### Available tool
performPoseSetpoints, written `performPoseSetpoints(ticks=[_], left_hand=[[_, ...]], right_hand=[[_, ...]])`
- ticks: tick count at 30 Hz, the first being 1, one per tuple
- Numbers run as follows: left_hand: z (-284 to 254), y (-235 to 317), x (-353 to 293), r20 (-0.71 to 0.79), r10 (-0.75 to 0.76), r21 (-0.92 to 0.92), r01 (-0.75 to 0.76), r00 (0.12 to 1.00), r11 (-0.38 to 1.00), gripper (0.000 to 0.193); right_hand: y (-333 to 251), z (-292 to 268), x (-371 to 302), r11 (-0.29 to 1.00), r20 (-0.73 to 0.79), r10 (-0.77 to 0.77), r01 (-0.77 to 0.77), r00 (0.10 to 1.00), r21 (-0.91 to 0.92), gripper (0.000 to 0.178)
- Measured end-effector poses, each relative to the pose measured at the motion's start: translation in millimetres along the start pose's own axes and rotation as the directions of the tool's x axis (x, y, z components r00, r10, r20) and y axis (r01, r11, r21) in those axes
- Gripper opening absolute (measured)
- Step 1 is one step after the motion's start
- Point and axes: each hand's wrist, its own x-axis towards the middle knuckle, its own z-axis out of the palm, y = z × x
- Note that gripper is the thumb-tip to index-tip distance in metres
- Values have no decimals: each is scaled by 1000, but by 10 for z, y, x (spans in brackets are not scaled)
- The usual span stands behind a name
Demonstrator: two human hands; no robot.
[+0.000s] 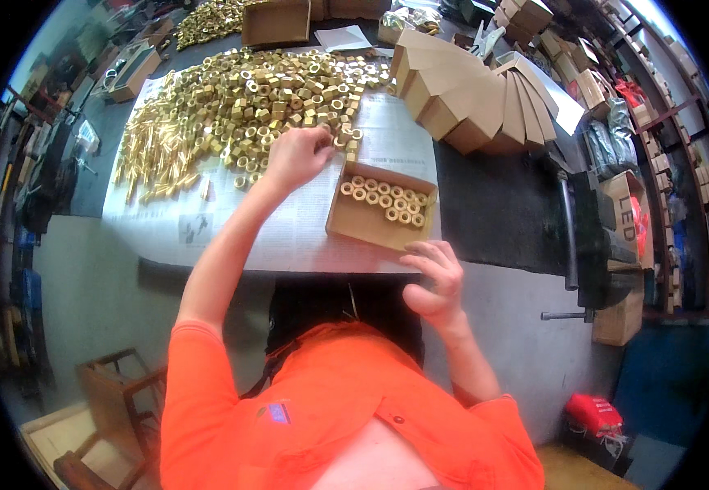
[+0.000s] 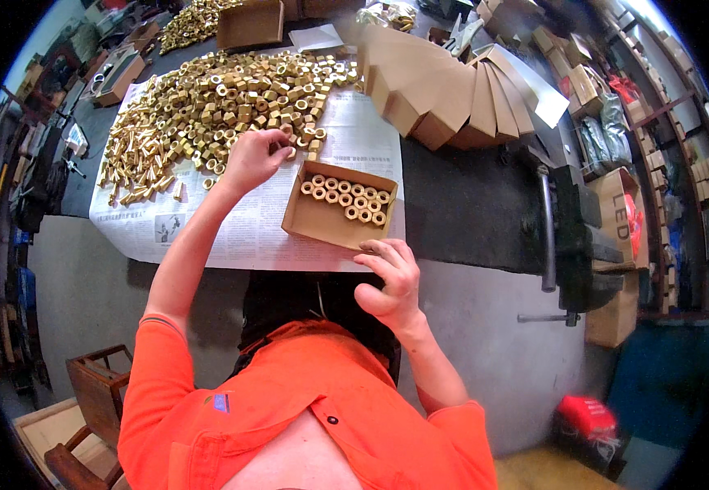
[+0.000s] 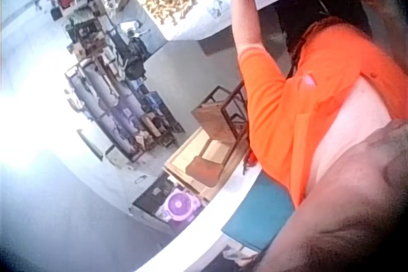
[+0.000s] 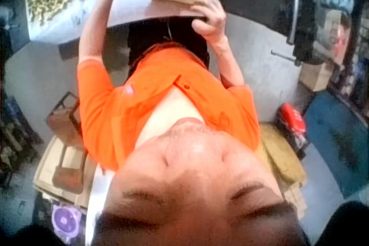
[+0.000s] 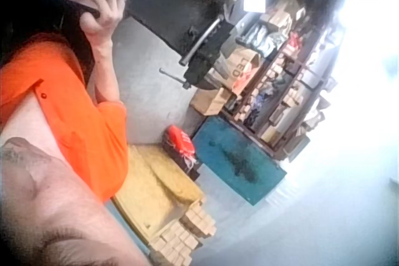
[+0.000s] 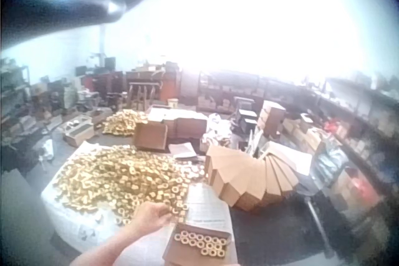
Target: The person picks small brass fittings from a large pile on a table and places them one by one into a small cardboard box. The person continues this repetitive sorting process, filling the box with the hardware.
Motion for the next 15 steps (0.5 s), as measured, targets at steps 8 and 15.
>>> performPoseSetpoints(ticks=[8,15], left_hand=[[344,-110,11,75,-31,377,0,997,926,19],[340,-128,-6,87,1,395,-36,996,918,17]], right_hand=[[-35,-10,12,1000,4,10,-10,1000,-18,33],[15,6,-14,1000,8,3,-3,1000,-10,33]])
